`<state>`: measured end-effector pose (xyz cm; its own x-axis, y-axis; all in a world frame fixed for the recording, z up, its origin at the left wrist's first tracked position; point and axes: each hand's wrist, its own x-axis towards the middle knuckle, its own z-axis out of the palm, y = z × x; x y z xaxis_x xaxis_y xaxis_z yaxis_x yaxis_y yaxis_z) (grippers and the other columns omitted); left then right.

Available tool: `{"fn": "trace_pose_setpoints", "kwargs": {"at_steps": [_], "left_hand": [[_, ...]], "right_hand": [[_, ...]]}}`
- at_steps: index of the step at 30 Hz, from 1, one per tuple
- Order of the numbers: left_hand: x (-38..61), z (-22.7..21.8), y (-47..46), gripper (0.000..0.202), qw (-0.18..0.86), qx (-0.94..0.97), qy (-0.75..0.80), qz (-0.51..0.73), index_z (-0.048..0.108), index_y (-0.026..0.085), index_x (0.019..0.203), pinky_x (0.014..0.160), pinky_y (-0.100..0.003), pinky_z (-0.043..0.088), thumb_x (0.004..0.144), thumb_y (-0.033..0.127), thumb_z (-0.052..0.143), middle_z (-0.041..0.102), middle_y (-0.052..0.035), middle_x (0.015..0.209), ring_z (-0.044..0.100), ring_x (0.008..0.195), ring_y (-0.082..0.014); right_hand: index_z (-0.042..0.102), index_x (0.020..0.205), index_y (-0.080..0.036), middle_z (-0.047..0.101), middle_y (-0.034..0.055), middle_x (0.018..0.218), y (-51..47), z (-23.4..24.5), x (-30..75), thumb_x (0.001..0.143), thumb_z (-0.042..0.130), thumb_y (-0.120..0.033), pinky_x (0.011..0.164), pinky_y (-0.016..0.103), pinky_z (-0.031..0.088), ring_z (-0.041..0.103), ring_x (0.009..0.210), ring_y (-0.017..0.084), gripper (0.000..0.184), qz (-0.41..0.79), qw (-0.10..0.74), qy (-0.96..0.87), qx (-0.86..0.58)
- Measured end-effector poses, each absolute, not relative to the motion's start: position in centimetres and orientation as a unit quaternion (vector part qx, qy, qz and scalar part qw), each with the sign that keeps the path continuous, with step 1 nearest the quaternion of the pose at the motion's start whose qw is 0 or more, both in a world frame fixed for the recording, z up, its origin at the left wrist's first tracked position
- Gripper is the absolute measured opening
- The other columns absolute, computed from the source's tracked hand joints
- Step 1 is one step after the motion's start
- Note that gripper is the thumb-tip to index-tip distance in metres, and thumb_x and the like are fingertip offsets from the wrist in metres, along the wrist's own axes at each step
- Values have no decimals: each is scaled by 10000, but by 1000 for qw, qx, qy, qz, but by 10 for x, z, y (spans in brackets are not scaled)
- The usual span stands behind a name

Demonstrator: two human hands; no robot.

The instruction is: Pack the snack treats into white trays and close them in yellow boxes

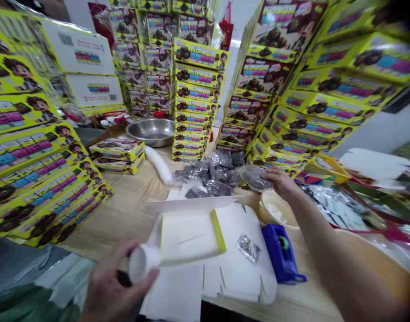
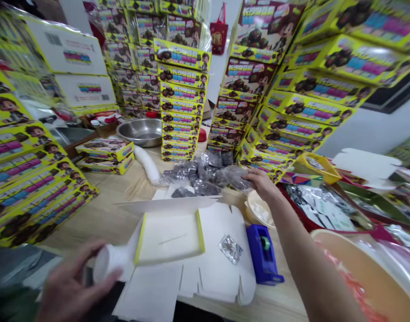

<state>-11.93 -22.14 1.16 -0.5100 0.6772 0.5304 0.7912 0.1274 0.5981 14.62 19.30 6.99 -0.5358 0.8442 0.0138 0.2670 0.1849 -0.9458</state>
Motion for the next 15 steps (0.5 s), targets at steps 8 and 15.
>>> {"fn": "trace_pose_setpoints", "kwargs": {"at_steps": [8,15], "left_hand": [[-22,57,-106,493,-284,-707,-452,-465,599,189,881,1013,-396,398,457,250,841,384,-142,1400,428,1248,-282],[14,63,-39,429,-311,-777,-337,-430,655,186,823,1121,-499,126,485,356,856,223,-80,1493,127,1386,-330]], "right_hand": [[683,840,-133,645,34,711,133,168,237,670,728,-387,533,239,450,575,605,151,309,412,66,-838,-352],[685,992,-159,659,50,830,84,226,258,827,590,-334,607,216,458,602,736,156,258,319,-102,-900,-278]]}}
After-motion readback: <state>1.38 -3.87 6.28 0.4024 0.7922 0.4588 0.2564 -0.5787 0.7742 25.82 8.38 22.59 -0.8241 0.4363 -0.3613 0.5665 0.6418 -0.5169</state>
